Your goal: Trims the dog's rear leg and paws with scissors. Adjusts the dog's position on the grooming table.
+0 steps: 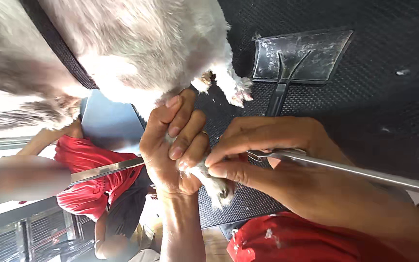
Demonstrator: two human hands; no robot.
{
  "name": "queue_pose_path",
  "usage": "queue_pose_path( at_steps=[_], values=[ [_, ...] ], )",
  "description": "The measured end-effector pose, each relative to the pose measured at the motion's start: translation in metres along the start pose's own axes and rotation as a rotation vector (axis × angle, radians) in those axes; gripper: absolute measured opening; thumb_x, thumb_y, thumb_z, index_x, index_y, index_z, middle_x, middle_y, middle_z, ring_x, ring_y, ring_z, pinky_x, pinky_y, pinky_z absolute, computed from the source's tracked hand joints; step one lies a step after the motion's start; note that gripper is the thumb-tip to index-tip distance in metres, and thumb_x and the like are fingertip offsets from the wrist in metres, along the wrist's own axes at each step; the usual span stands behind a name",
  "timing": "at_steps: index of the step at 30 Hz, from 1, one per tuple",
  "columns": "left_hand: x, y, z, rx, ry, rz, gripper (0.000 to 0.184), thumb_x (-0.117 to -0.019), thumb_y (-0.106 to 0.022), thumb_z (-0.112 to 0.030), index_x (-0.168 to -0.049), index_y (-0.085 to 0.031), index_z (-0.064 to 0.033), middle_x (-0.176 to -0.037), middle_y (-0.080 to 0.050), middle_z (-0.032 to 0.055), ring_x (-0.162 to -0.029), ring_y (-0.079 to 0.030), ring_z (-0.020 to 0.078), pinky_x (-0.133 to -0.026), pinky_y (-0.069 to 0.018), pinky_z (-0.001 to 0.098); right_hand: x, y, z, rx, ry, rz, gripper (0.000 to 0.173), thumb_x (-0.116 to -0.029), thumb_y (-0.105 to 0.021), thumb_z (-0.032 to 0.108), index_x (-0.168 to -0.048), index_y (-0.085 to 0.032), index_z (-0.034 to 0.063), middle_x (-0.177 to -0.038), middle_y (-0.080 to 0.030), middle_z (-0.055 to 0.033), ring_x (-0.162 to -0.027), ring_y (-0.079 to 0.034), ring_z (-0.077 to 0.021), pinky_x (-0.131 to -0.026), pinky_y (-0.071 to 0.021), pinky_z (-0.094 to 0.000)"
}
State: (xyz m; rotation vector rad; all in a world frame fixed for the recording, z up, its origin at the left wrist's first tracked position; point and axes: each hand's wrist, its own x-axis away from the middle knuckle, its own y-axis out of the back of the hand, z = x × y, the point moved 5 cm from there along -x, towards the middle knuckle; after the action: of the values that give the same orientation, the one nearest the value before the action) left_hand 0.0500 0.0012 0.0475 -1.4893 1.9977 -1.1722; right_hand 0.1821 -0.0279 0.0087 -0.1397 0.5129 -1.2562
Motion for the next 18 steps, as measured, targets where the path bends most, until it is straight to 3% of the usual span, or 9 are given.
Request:
queue_pose_path(
  at_steps=[3, 6, 7, 10, 11, 13, 15, 18],
  values=[
    [0.0, 0.002, 0.001, 0.034, 0.007, 0.014, 0.03, -0.1095, -0.032, -0.024, -0.088, -0.047, -0.0104, -0.059, -0.036, -0.0053, -0.039, -0.032, 0.0001, -0.037, -0.0288, 0.0108, -0.004, 0.005, -0.007, 0.015, -0.057, -0.073, 0.009, -0.0977, -0.067, 0.012, -0.098, -0.075, 0.008, -0.084, -0.068, 0.0057, -0.074, -0.062, -0.0012, -0.063, -0.0517, -0.013],
    [0.001, 0.006, -0.001, 0.069, 0.022, 0.011, 0.03, -0.1091, -0.033, -0.026, -0.088, -0.048, -0.0112, -0.06, -0.038, -0.0059, -0.039, -0.035, 0.0005, -0.038, -0.0317, 0.0113, -0.001, 0.015, -0.019, 0.061, -0.205, -0.196, 0.007, -0.1025, -0.06, 0.018, -0.104, -0.062, 0.011, -0.072, -0.058, 0.0061, -0.061, -0.055, -0.0025, -0.052, -0.0444, -0.014],
    [0.0, 0.008, -0.002, 0.092, 0.031, 0.014, 0.029, -0.1083, -0.034, -0.026, -0.087, -0.048, -0.0117, -0.06, -0.04, -0.0061, -0.039, -0.036, 0.0005, -0.037, -0.0326, 0.0112, 0.004, 0.019, -0.024, 0.094, -0.268, -0.157, 0.017, -0.0999, -0.062, 0.019, -0.115, -0.056, 0.0136, -0.076, -0.057, 0.0066, -0.063, -0.055, -0.0026, -0.051, -0.044, -0.014],
    [0.002, 0.011, -0.003, 0.159, 0.06, 0.059, 0.027, -0.1083, -0.033, -0.027, -0.09, -0.046, -0.0126, -0.062, -0.04, -0.0053, -0.038, -0.035, -0.0004, -0.036, -0.0312, 0.0101, 0.026, 0.023, -0.033, 0.225, -0.369, 0.119, 0.077, -0.0781, -0.06, 0.014, -0.15, -0.035, 0.0231, -0.101, -0.054, 0.0088, -0.082, -0.057, -0.0022, -0.059, -0.0497, -0.0161],
    [0.002, 0.011, -0.003, 0.181, 0.073, 0.06, 0.026, -0.1079, -0.034, -0.026, -0.089, -0.045, -0.0125, -0.061, -0.04, -0.0052, -0.037, -0.034, -0.001, -0.034, -0.03, 0.0096, 0.035, 0.024, -0.036, 0.257, -0.371, 0.201, 0.083, -0.0781, -0.058, 0.013, -0.155, -0.03, 0.0252, -0.106, -0.056, 0.0089, -0.085, -0.059, -0.0021, -0.063, -0.0536, -0.0177],
    [0.0, 0.01, -0.003, 0.208, 0.091, 0.058, 0.025, -0.1074, -0.034, -0.024, -0.089, -0.046, -0.0118, -0.061, -0.04, -0.0053, -0.036, -0.034, -0.0017, -0.034, -0.0297, 0.0088, 0.05, 0.028, -0.041, 0.314, -0.314, 0.3, 0.08, -0.0856, -0.053, 0.015, -0.16, -0.026, 0.0253, -0.104, -0.058, 0.0087, -0.084, -0.06, -0.0005, -0.067, -0.0562, -0.0185],
    [-0.001, 0.01, -0.002, 0.227, 0.098, 0.067, 0.024, -0.1067, -0.036, -0.023, -0.089, -0.047, -0.0112, -0.059, -0.041, -0.0047, -0.036, -0.036, -0.0007, -0.034, -0.0304, 0.0095, 0.059, 0.032, -0.041, 0.386, -0.225, 0.369, 0.068, -0.0962, -0.051, 0.023, -0.161, -0.03, 0.0245, -0.106, -0.061, 0.01, -0.091, -0.061, 0.0016, -0.079, -0.0576, -0.0175],
    [-0.001, 0.01, -0.001, 0.24, 0.119, 0.072, 0.026, -0.1074, -0.034, -0.024, -0.088, -0.046, -0.0118, -0.059, -0.04, -0.0049, -0.036, -0.035, -0.0007, -0.034, -0.0288, 0.0095, 0.062, 0.038, -0.041, 0.543, -0.091, 0.407, 0.059, -0.099, -0.054, 0.038, -0.157, -0.042, 0.0302, -0.109, -0.062, 0.0111, -0.096, -0.06, 0.0031, -0.084, -0.0547, -0.0154]
  ],
)
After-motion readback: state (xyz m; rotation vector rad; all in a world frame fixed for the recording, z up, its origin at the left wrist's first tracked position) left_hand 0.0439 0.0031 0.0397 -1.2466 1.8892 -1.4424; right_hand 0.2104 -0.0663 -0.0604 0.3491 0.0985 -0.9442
